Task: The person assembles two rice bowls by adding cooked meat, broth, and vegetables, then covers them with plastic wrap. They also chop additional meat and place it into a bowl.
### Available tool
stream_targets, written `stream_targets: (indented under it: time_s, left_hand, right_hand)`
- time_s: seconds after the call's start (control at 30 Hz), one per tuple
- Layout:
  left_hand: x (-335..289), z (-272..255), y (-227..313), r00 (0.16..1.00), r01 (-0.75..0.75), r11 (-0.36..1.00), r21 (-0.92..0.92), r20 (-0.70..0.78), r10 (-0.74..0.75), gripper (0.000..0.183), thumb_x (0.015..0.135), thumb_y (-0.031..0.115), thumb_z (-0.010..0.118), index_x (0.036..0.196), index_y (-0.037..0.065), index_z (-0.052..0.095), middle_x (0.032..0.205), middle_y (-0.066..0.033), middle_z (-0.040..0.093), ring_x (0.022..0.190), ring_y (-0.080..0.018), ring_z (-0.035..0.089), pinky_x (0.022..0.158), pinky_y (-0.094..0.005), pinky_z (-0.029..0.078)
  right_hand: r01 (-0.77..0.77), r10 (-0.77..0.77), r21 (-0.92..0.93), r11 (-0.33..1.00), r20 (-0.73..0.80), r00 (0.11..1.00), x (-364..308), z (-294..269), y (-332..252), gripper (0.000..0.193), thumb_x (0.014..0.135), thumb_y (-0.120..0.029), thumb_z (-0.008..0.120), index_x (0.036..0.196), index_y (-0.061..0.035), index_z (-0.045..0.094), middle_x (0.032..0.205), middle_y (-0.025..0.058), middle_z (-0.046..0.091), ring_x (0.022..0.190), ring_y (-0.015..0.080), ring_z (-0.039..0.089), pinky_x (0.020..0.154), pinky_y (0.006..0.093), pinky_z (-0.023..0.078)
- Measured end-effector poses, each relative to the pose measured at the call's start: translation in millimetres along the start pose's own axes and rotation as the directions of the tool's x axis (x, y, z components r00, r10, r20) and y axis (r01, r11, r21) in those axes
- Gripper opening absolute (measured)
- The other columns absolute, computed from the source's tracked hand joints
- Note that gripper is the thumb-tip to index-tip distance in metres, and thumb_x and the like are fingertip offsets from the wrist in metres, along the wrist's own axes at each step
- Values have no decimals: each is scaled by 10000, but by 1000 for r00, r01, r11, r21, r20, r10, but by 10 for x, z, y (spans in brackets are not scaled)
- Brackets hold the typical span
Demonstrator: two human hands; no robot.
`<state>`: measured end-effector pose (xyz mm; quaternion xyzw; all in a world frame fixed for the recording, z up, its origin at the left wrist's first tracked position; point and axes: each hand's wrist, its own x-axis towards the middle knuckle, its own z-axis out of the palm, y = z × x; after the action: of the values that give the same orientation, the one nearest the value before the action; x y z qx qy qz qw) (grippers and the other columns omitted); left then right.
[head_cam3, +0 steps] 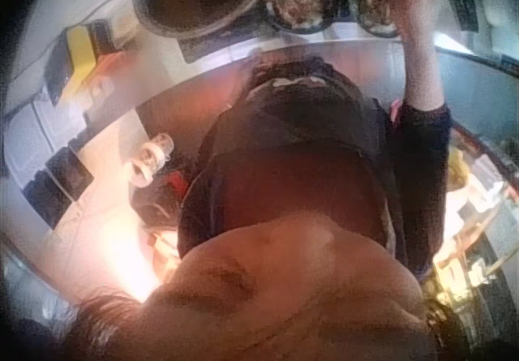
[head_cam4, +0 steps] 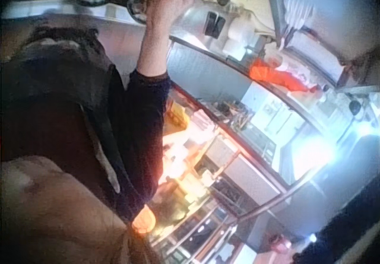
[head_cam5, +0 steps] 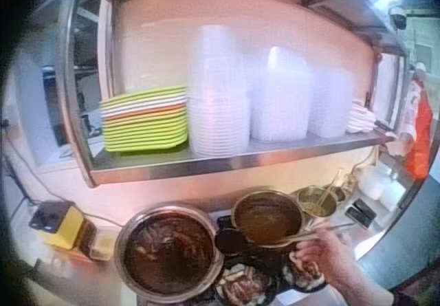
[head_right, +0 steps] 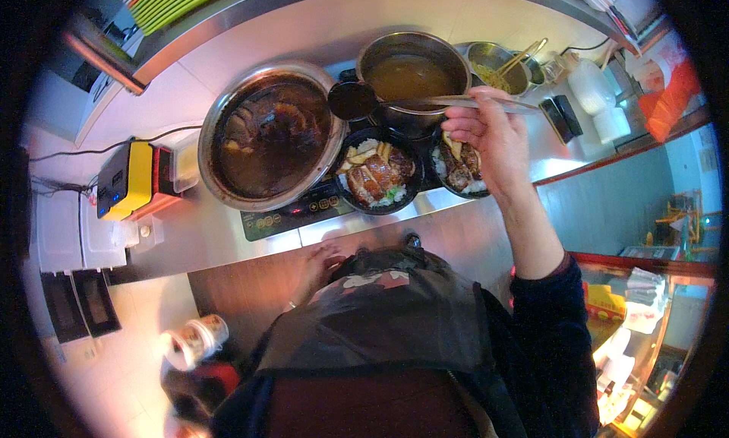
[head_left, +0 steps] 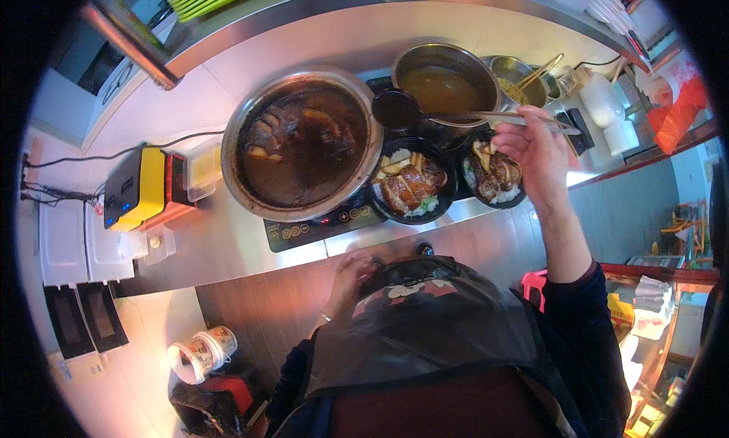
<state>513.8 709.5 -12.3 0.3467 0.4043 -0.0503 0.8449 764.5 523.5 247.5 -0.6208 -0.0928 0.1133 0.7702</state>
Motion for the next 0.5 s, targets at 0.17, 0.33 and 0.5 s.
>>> stream_targets:
  time_s: [0.17,0.33,0.5]
  left_hand:
    - [24,172,56,999,26,998,51,41,-28,239,834,140,558,1065,89,519,937,-55,563,783,-182,583,700,-311,474]
    - [23,359,93,998,44,995,91,43,-48,204,823,144,560,1019,94,538,885,-22,595,798,-132,571,720,-264,434]
    - [130,460,80,993,98,985,144,53,-106,230,837,128,538,1061,90,507,887,-24,592,792,-137,570,725,-264,435]
  right_hand:
    - [64,-74,-75,995,-134,988,-215,-541,-300,207,907,-199,434,1024,-43,503,825,157,620,692,203,624,623,276,506]
    - [87,-143,-185,979,-311,940,-481,-1041,-411,213,906,-216,444,1010,-38,497,803,149,619,668,189,624,591,256,506]
    - [39,-116,-196,980,-396,911,-632,-1406,-283,184,913,-196,440,999,-43,494,783,132,621,663,172,624,586,241,509]
